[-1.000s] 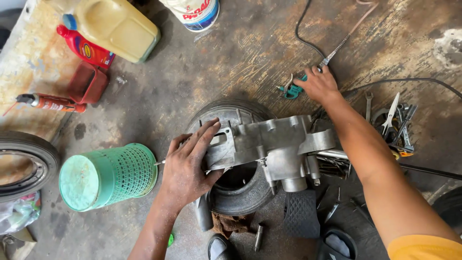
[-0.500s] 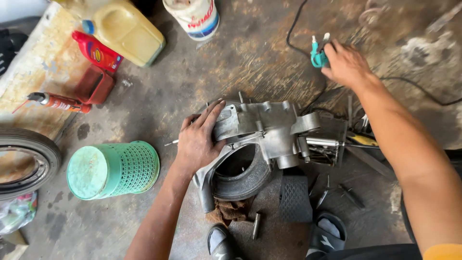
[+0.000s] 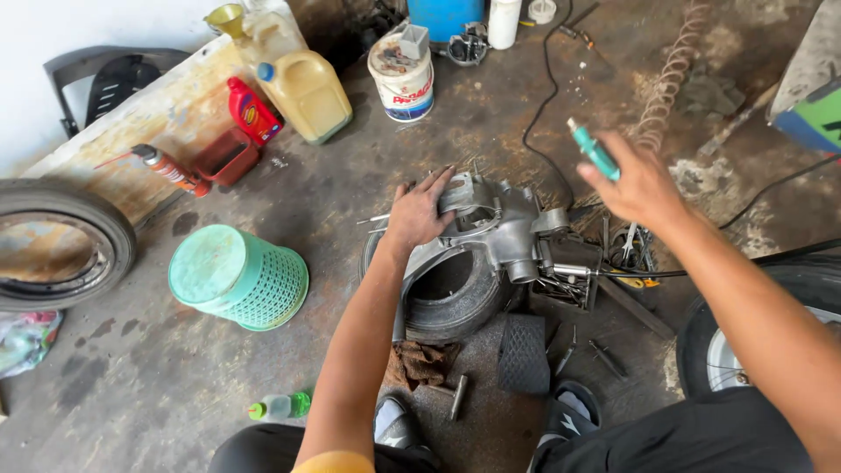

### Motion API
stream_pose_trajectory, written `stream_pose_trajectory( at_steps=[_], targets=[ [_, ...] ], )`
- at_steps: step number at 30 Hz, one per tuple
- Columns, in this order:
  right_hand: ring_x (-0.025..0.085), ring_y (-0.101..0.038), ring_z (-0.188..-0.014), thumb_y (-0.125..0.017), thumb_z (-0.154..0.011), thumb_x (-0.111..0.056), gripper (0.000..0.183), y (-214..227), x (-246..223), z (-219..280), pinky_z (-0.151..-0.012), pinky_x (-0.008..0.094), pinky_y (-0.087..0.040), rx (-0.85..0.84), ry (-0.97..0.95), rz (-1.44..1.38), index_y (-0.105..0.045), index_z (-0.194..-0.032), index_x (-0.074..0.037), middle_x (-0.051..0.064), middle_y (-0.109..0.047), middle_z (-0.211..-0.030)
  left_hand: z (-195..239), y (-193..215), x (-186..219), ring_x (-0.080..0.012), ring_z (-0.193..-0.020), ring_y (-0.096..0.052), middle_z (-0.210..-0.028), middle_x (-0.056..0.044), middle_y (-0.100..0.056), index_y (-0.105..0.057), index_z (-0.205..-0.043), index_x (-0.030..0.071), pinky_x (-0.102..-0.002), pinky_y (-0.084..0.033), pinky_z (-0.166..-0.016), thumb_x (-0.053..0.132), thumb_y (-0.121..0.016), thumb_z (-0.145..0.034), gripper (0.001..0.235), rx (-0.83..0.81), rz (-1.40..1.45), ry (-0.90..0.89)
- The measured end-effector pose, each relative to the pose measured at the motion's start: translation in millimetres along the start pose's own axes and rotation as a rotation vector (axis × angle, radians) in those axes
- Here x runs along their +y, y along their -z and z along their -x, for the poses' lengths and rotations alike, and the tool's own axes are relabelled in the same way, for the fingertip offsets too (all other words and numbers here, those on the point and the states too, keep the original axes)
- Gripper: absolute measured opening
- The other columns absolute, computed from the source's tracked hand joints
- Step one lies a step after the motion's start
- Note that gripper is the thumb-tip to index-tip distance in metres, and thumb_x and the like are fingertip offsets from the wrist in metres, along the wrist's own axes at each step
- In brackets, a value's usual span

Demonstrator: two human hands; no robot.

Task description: The person uses a screwdriver to scrape and clean the surface of a metal engine part resting on a tire. They then use a green air blow gun to blow away debris from the part and the surrounding area.

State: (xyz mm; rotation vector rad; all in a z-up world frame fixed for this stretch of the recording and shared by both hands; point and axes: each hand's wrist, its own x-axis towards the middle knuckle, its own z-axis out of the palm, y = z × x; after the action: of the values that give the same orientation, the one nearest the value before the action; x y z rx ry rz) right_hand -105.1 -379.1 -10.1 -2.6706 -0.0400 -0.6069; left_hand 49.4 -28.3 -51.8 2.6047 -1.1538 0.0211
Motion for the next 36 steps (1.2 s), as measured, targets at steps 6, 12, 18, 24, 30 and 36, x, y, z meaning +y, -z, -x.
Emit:
stream_pose_trajectory(
  at_steps=[6, 12, 18, 24, 30, 36],
  targets=[
    [0.039, -0.063, -0.111, -0.074, -0.087, -0.021, 0.041, 29, -108, 25, -0.094, 0.053, -0.056, -0.225, 0.256, -0.077, -0.065, -0.124, -0.004, 0.015, -0.057, -0.122, 0, 19, 8, -0.0169, -0.138, -0.056, -0.159, 0.004, -0.046, -0.035, -0.158, 0.023, -0.053, -0.031, -0.117, 0.073, -0.06, -0.083, 0.094, -0.056, -0.133, -0.003],
    [0.039, -0.069, -0.099, -0.062, -0.093, -0.046, 0.039, 18, -171, 29, -0.076, 0.055, -0.057, -0.367, 0.35, -0.088, -0.06, -0.12, -0.017, 0.003, -0.067, -0.117, 34, 54, -9, -0.0196, -0.142, -0.049, -0.156, -0.003, -0.045, -0.029, -0.16, 0.018, -0.049, -0.039, -0.112, 0.072, -0.036, -0.1, 0.081, 0.016, -0.21, 0.218],
    [0.036, -0.071, -0.101, -0.06, -0.093, -0.049, 0.039, 5, -236, 7, -0.076, 0.053, -0.058, -0.376, 0.447, -0.203, -0.063, -0.119, -0.02, 0.002, -0.07, -0.118, 108, 103, -105, -0.0216, -0.14, -0.05, -0.151, -0.003, -0.05, -0.03, -0.16, 0.02, -0.049, -0.041, -0.109, 0.052, -0.05, -0.1, 0.071, 0.111, -0.382, 0.525],
    [0.039, -0.073, -0.094, -0.063, -0.094, -0.043, 0.04, 4, -326, 14, -0.071, 0.05, -0.059, -0.346, 0.758, -0.43, -0.063, -0.125, -0.019, 0.004, -0.07, -0.121, 206, 133, -192, -0.0222, -0.137, -0.049, -0.151, -0.003, -0.048, -0.035, -0.155, 0.019, -0.049, -0.043, -0.105, 0.047, -0.056, -0.096, 0.068, 0.15, -0.482, 0.889],
    [0.025, -0.078, -0.067, -0.064, -0.095, -0.039, 0.03, -29, -378, 13, -0.06, 0.038, -0.063, -0.569, 0.791, -0.7, -0.071, -0.115, -0.017, 0.002, -0.078, -0.089, 262, 143, -202, -0.0242, -0.138, -0.041, -0.152, -0.006, -0.041, -0.034, -0.154, 0.014, -0.046, -0.038, -0.107, 0.035, -0.06, -0.1, 0.064, 0.112, -0.634, 1.025],
    [0.033, -0.073, -0.065, -0.065, -0.098, -0.031, 0.027, -69, -404, -6, -0.059, 0.04, -0.058, -0.522, 0.763, -0.717, -0.067, -0.11, -0.006, 0.01, -0.072, -0.08, 285, 166, -184, -0.0233, -0.145, -0.034, -0.159, -0.006, -0.036, -0.031, -0.159, 0.016, -0.048, -0.033, -0.114, 0.027, -0.06, -0.1, 0.066, 0.055, -0.693, 0.995]
  ],
)
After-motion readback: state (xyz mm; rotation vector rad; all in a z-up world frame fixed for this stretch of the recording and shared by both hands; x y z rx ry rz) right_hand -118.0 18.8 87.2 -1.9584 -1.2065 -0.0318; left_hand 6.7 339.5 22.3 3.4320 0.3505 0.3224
